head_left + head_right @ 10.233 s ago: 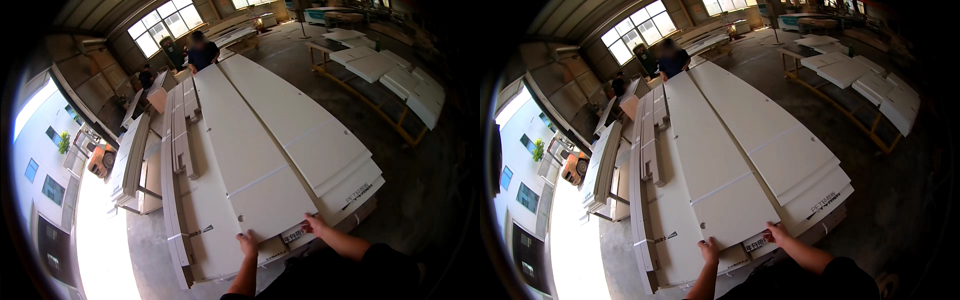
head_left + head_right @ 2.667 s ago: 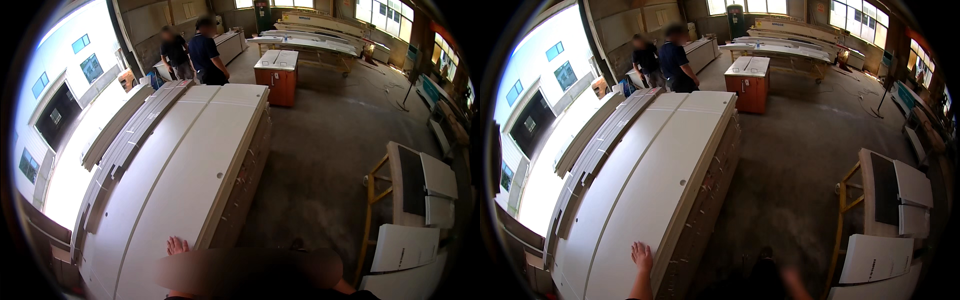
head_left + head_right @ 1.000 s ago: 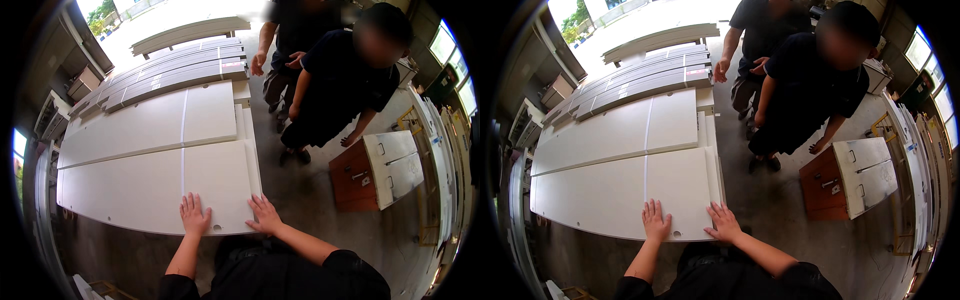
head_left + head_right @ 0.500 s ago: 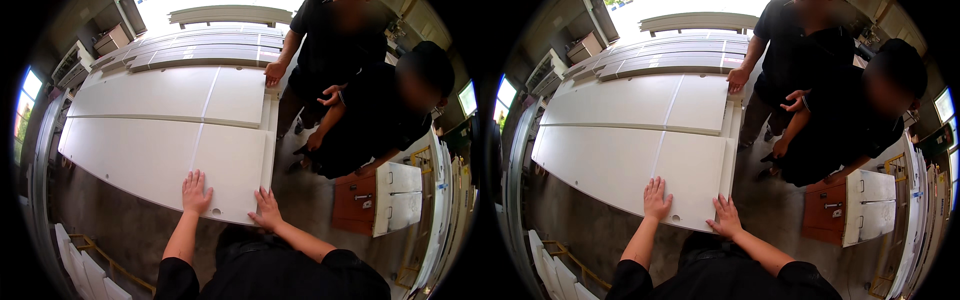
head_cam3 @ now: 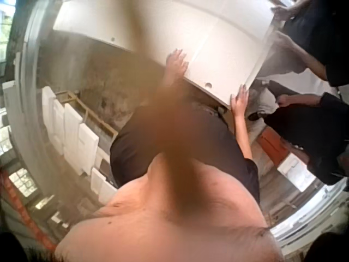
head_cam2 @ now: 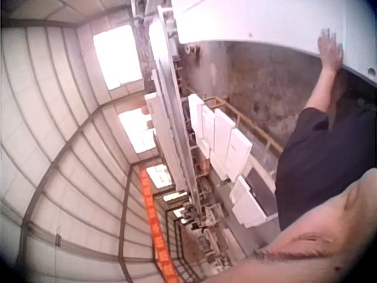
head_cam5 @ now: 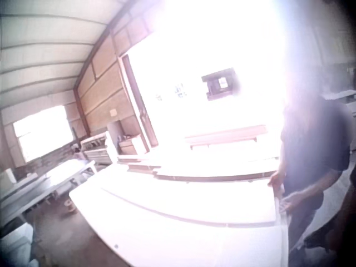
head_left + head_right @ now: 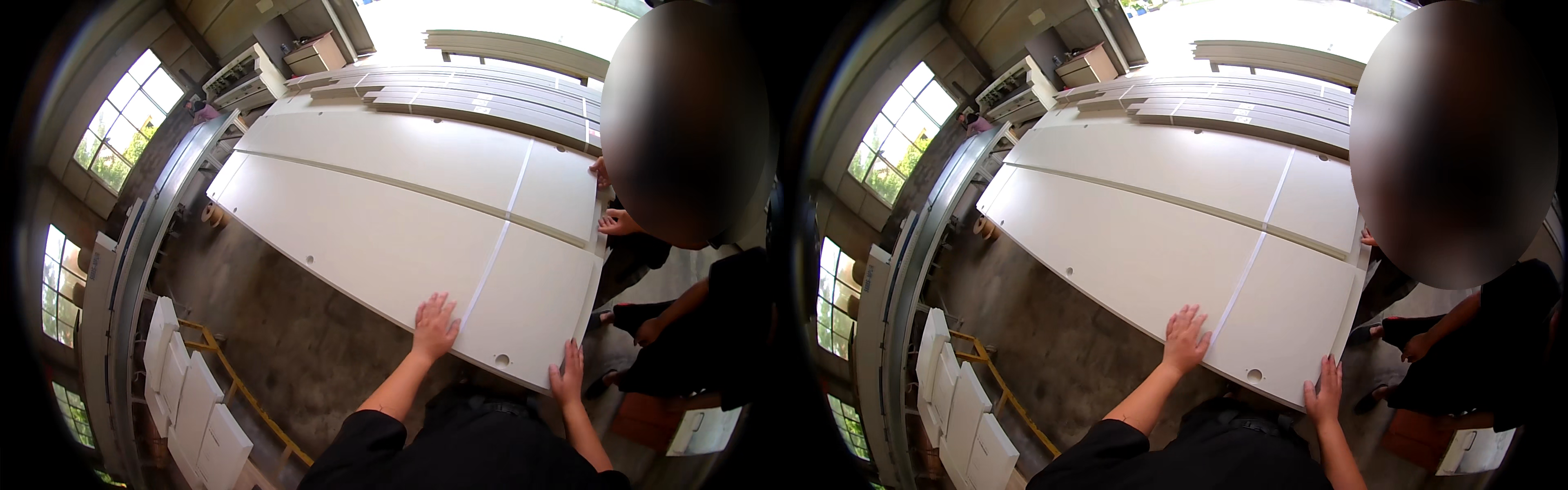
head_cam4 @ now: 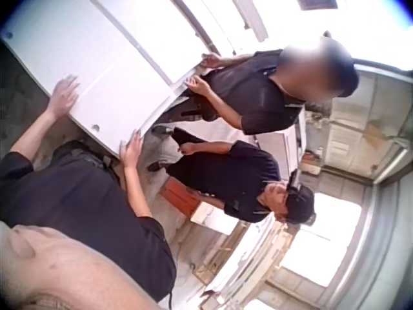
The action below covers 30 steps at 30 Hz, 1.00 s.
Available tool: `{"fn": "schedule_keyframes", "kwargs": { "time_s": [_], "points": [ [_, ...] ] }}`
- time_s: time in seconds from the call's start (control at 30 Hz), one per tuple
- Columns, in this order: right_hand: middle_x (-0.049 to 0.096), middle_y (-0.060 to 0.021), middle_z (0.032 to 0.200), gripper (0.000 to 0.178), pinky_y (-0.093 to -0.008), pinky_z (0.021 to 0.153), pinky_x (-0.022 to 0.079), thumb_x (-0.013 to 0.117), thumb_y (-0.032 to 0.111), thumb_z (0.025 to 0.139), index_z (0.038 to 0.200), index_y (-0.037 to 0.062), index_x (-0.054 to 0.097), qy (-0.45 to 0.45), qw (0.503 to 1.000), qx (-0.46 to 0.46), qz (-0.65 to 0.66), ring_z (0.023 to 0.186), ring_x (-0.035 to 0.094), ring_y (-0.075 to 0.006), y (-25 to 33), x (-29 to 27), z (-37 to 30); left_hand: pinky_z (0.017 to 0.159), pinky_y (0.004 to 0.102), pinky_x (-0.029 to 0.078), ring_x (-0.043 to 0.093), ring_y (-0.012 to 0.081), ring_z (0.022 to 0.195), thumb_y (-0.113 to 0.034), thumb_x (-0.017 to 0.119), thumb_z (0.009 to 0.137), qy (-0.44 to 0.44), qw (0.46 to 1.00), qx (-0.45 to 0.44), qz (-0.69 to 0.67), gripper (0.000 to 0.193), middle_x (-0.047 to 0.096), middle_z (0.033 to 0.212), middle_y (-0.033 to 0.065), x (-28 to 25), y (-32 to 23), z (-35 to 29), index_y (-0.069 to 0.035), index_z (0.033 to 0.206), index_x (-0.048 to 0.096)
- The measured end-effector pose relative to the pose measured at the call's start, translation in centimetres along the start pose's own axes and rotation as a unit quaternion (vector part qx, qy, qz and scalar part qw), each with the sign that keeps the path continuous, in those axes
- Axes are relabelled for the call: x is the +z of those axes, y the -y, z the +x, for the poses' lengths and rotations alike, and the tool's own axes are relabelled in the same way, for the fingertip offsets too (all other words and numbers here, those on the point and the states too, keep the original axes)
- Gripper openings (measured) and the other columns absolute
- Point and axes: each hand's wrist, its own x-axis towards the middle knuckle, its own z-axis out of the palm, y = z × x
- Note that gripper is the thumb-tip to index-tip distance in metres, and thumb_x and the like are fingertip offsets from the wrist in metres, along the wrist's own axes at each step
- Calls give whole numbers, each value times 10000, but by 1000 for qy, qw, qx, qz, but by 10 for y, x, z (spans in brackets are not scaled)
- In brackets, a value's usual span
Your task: The person secures a white panel with a plastic strap and then stacks it onto a pile of similar panels. They repeat this process, lifting and placing multiple panels onto the stack in a workshop environment.
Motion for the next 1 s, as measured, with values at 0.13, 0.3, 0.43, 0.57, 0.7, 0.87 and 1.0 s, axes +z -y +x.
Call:
{"fn": "schedule_keyframes", "kwargs": {
  "time_s": [0.13, 0.3, 0.43, 0.57, 0.7, 0.87, 1.0],
  "points": [
    [357, -243, 1546, 709, -525, 1191, 221, 587, 238, 882, 1508, 8, 346, -51, 996, 55, -52, 1430, 288, -487, 26, 19, -8, 1181, 543, 217, 185, 456, 1476, -419, 742, 831, -161, 930, -327, 54, 958, 197, 1589, 286, -6, 136, -18, -13, 1534, 235],
    [367, -243, 1536, 712, -524, 1197, 218, 572, 258, 908, 1512, -17, 313, -88, 989, 57, -109, 1428, 298, -463, 41, 25, -2, 1235, 382, 80, 6, 289, 1537, -465, 598, 962, -139, 799, -478, -338, 1057, -69, 1653, 202, -10, 200, -5, 25, 1546, -134],
    [353, -246, 1541, 736, -532, 1179, 242, 570, 337, 906, 1521, 18, 320, -86, 987, 53, -122, 1424, 304, -460, 35, 34, 2, 1234, 376, 75, -6, 261, 1537, -444, 517, 1012, -119, 785, -484, -369, 1005, -143, 1650, 174, -7, 207, -11, -12, 1528, -229],
    [366, -212, 1539, 639, -596, 1158, 201, 613, 353, 865, 1416, 52, 494, -132, 959, 46, -246, 1448, 276, -433, 54, 36, 0, 1190, 375, 238, 243, 285, 1479, -336, 431, 1064, -71, 739, -411, -529, 822, 109, 1645, 169, -26, 193, -22, -47, 1557, -159],
    [461, -182, 1469, 439, -584, 1156, 219, 664, 270, 851, 1241, 71, 631, -23, 981, -51, -187, 1415, 352, -393, 132, 53, 33, 1115, 372, 365, 463, 324, 1346, -410, 494, 1016, 218, 852, -371, -297, 552, 478, 1437, 210, -60, 213, -108, -58, 1432, 404],
    [566, -132, 1379, 407, -496, 1131, 322, 678, 277, 874, 1227, 79, 636, 73, 977, -189, -65, 1344, 468, -328, 246, 131, 89, 988, 395, 472, 618, 354, 1166, -392, 604, 960, 286, 824, -442, -211, 540, 645, 1245, 238, -23, 286, -276, 31, 1295, 599],
    [578, -126, 1369, 394, -454, 1111, 365, 670, 283, 891, 1229, 85, 636, 158, 940, -300, -28, 1333, 482, -320, 342, 242, 122, 861, 421, 498, 660, 294, 999, -388, 582, 964, 288, 623, -686, -241, 490, 692, 1056, 213, -25, 374, -412, 48, 1180, 646]
  ]
}}
